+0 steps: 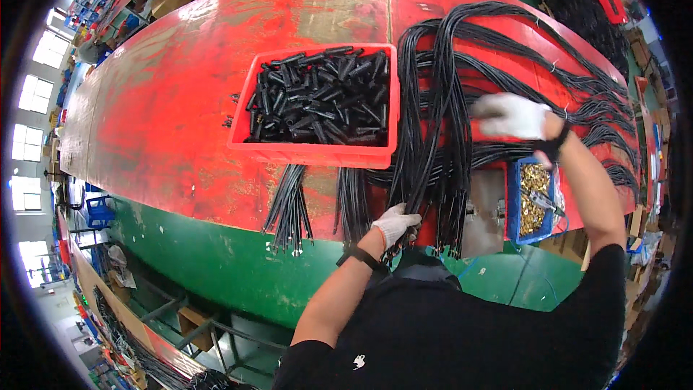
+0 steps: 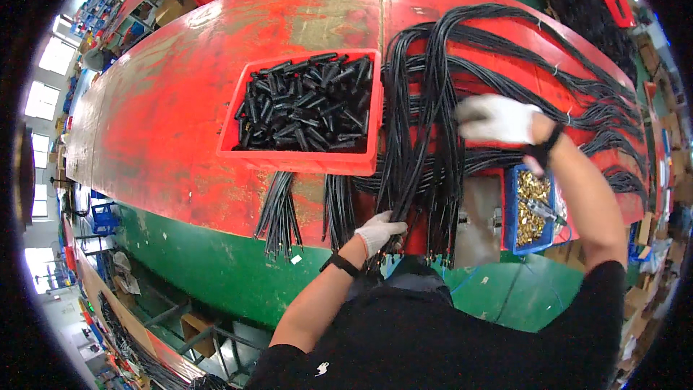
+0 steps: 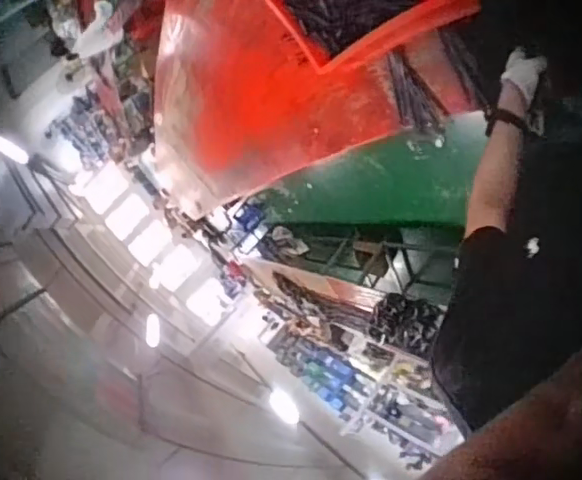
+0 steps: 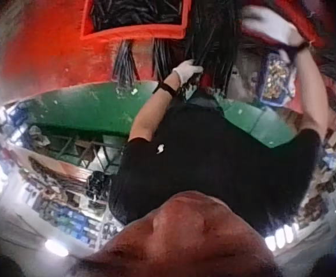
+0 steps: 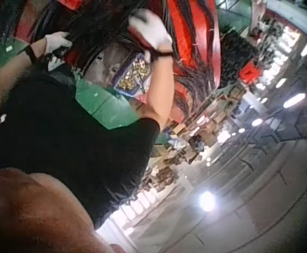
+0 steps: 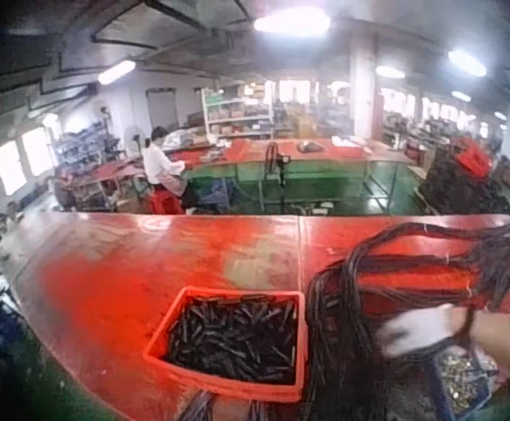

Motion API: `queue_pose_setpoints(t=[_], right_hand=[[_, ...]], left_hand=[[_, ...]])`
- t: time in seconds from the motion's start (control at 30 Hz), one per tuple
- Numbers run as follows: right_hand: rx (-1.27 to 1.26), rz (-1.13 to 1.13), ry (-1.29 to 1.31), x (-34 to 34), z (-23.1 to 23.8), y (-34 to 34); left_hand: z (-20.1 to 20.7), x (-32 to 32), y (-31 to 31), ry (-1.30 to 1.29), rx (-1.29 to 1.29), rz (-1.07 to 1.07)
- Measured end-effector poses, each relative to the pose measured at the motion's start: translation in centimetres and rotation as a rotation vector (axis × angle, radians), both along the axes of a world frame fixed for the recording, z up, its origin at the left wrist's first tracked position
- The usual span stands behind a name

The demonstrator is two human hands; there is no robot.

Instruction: Assembling wire harnesses by attaching small plastic caps or sleeves to bundles of wires using a jig.

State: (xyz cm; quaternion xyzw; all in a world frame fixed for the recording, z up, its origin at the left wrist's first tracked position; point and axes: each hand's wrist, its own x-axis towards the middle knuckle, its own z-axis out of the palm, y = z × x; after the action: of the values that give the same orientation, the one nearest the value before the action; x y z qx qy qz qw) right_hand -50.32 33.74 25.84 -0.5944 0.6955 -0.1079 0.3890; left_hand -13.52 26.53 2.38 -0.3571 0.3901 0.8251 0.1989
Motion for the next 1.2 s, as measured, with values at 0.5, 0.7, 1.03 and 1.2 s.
queue_pose_setpoints(t=[0.5,0.7,1.03,1.2], right_hand=[[-0.187,0.382,0.728,11.0,-6.1,-30.1],[-0.267,0.927,0.870,7.2,-8.8,-32.0],[-0.172,0.845,0.798,8.1,-9.6,-32.0],[-0.129,0.778,0.760,8.9,-9.2,-31.4]], left_hand=[[-2.0,2.2,-0.8,0.150,-0.036,-0.050],[-0.9,2.6,-1.7,0.136,-0.035,-0.058],[-1.7,2.6,-1.7,0.097,-0.046,-0.041],[-1.6,2.5,-1.4,0.084,-0.001,-0.004]])
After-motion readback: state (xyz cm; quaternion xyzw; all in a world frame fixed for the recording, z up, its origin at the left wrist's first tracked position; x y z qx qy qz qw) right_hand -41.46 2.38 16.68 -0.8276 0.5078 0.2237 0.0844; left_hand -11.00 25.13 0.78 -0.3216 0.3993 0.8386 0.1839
